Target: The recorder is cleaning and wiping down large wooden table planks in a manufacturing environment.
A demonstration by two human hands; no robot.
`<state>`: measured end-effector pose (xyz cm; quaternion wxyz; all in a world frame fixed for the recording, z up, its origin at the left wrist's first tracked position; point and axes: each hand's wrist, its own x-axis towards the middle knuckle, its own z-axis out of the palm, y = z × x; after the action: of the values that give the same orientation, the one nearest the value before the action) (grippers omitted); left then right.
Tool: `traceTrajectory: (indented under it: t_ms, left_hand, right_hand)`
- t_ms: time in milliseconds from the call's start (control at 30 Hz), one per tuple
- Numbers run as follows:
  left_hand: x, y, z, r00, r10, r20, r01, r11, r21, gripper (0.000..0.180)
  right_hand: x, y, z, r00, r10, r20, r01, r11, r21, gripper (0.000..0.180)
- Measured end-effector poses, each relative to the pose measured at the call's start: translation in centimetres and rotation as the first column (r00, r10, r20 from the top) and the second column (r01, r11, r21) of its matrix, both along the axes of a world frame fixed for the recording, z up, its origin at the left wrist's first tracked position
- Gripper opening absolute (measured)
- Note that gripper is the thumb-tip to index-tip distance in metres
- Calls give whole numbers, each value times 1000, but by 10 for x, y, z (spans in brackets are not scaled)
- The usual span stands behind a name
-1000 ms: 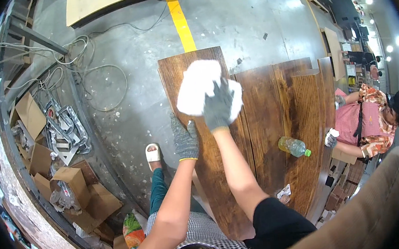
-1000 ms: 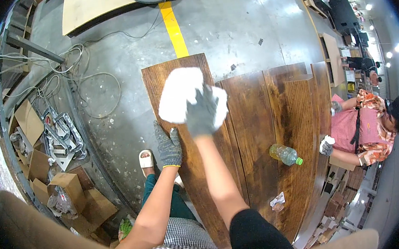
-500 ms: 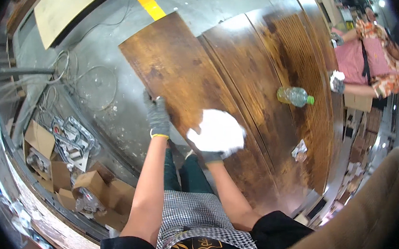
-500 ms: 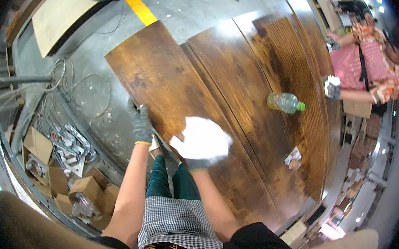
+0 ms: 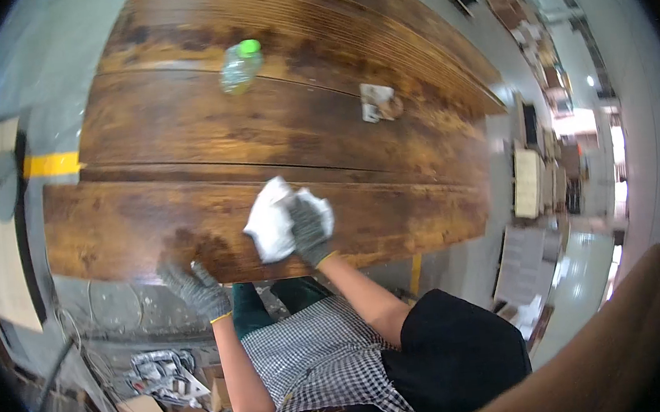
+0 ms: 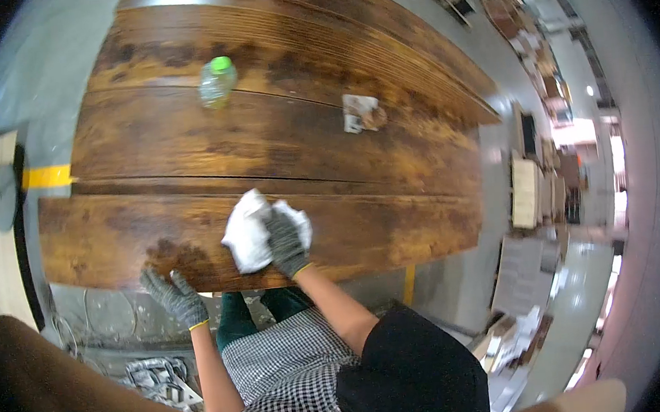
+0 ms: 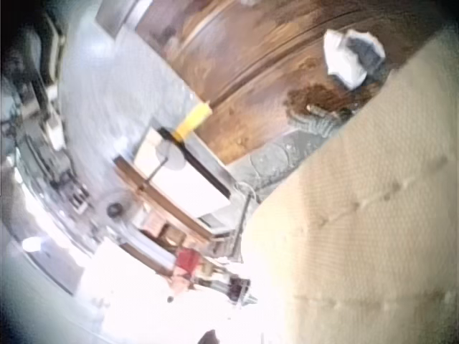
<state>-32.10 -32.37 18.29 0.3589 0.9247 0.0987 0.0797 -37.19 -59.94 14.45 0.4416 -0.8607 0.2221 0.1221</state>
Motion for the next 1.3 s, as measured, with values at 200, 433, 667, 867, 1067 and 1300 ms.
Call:
traceTrajectory:
  t_ms: [200,433,667,867,1067,1300]
  left_hand:
    - [34,-133,16,773,-599,209,595,799,92,60]
    - [45,-195,-16,719,-686,-113,682,664,307,63]
    - [45,-213,-21,694,-718,-55,666,611,428,52]
    - [45,-226,-16,665,-741,-92,673,542,504,47]
    - [44,-226,-11,672,-725,-147,666,505,549,49]
    - [42,-229,-14,659,-735,-159,679,491,545,49]
  right_hand:
    - [31,-117,50,806,-494,326,550,829,-103,35]
    - [128,-167,84,889,-255,382,300,952,-65,37]
    - [118,-316,7,768,-346,540,630,562,-536,47]
    - [107,-305,8,686,-471,555,719,559,-414,52]
    - [-26,-268,70,609,-530,590,766,585,-265,36]
    - [-74,-209,71,967,-243,73,236,753,-614,39]
